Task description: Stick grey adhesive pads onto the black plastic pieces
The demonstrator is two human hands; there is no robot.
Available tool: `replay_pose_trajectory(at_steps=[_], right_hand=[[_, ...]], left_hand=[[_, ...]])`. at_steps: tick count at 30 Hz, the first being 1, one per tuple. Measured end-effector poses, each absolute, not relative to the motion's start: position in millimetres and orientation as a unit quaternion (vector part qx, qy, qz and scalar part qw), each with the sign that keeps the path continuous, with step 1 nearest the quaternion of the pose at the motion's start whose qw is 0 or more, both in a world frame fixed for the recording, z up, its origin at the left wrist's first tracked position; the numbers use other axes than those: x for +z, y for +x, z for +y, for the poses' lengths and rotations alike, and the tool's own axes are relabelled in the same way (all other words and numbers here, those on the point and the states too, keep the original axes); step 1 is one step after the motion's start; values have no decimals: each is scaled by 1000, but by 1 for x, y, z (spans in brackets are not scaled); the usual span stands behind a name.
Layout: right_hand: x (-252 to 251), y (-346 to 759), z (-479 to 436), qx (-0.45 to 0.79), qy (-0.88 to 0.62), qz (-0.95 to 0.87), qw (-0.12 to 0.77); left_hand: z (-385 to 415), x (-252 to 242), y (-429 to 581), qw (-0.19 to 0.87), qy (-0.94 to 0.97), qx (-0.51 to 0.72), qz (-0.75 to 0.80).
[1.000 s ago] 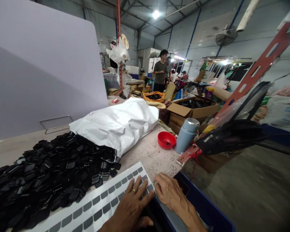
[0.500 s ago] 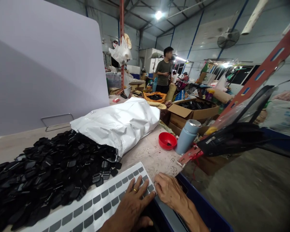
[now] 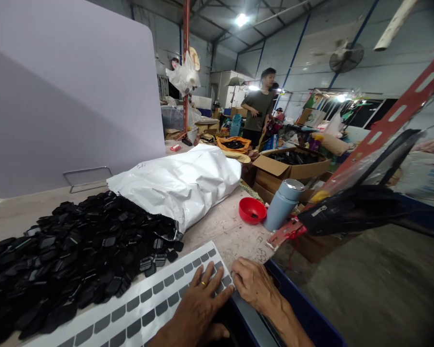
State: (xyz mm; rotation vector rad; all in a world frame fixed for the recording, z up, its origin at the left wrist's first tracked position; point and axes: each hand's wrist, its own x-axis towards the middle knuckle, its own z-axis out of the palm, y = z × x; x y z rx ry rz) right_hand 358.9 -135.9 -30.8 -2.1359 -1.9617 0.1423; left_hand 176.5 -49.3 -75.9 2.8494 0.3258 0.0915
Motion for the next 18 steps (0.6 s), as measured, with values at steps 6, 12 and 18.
replay_pose_trajectory(at_steps=[6, 12, 18], right_hand=[[-31, 359, -134, 53, -728, -674, 116], [-30, 362, -133, 65, -720, -680, 121], [-26, 364, -133, 74, -710, -687, 132]], left_hand=[[-50, -74, 176, 146, 982, 35, 116], [-50, -82, 174, 132, 982, 92, 102], [-52, -85, 175, 126, 982, 68, 126]])
